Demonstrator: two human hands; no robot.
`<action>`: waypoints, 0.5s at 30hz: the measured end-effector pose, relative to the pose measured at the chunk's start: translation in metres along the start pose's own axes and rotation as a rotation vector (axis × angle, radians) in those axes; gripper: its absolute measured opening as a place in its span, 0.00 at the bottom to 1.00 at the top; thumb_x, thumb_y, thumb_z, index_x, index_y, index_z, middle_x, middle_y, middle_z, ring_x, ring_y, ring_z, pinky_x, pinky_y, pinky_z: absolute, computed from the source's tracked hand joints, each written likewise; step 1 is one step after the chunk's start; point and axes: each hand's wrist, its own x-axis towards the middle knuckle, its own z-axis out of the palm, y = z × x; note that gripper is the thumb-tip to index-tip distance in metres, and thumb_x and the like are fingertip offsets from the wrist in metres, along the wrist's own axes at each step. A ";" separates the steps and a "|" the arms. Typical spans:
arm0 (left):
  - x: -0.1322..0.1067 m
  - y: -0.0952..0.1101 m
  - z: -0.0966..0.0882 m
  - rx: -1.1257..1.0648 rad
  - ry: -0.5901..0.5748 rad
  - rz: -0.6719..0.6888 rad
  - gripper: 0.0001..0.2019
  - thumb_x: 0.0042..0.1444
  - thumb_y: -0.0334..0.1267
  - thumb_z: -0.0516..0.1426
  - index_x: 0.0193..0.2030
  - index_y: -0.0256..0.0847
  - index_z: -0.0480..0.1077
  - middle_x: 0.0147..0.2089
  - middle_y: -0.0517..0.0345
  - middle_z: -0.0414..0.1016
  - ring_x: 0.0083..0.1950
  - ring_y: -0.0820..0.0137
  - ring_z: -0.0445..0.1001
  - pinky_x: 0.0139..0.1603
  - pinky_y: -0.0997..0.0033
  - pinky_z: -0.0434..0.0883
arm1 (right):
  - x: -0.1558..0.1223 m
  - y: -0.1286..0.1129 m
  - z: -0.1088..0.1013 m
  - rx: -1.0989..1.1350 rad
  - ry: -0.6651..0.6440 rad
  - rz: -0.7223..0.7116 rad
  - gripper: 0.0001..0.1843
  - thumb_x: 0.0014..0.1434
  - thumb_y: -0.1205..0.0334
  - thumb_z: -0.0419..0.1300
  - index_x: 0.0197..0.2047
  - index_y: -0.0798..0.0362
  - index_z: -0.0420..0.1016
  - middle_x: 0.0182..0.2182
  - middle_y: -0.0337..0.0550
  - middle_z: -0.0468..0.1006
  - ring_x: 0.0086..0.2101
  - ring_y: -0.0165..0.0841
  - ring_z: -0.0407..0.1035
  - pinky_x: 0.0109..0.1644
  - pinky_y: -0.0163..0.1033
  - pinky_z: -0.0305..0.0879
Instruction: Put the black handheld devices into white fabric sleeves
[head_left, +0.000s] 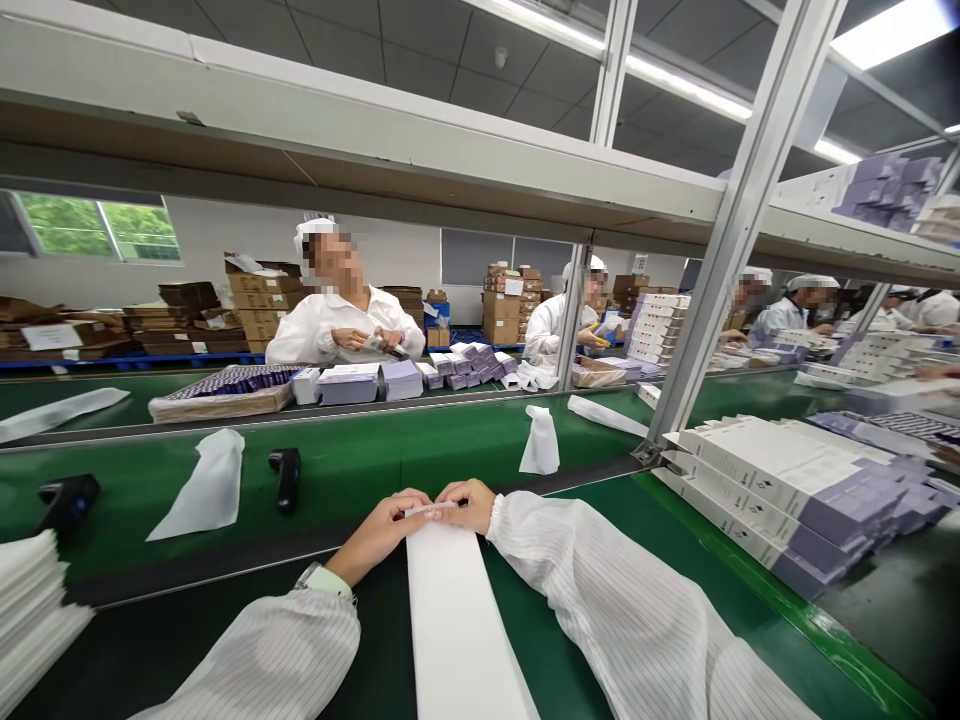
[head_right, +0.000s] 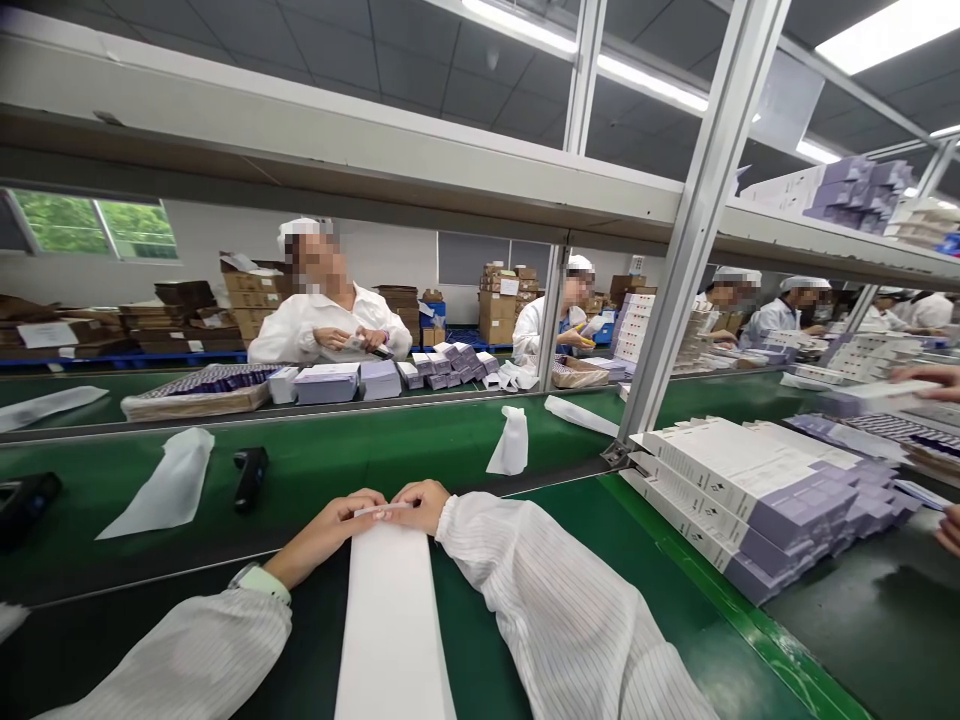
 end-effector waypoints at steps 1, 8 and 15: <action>0.000 -0.001 -0.001 -0.023 0.005 -0.002 0.15 0.46 0.45 0.54 0.18 0.36 0.63 0.34 0.55 0.63 0.36 0.69 0.63 0.34 0.73 0.61 | 0.000 0.000 0.000 0.025 0.003 0.001 0.19 0.42 0.49 0.59 0.15 0.58 0.67 0.25 0.42 0.69 0.24 0.26 0.61 0.24 0.32 0.54; -0.005 0.002 -0.008 -0.117 0.072 -0.022 0.11 0.49 0.43 0.49 0.25 0.37 0.65 0.40 0.54 0.62 0.40 0.67 0.63 0.39 0.71 0.62 | 0.003 -0.003 -0.005 0.176 -0.008 0.084 0.18 0.42 0.49 0.59 0.18 0.58 0.67 0.25 0.41 0.69 0.25 0.26 0.62 0.26 0.32 0.57; -0.001 -0.002 0.003 -0.031 0.119 0.002 0.12 0.45 0.41 0.54 0.17 0.37 0.62 0.34 0.55 0.67 0.40 0.64 0.64 0.44 0.66 0.60 | 0.078 -0.029 0.014 -0.243 0.067 0.191 0.11 0.47 0.55 0.56 0.33 0.51 0.69 0.24 0.37 0.68 0.27 0.28 0.64 0.31 0.34 0.60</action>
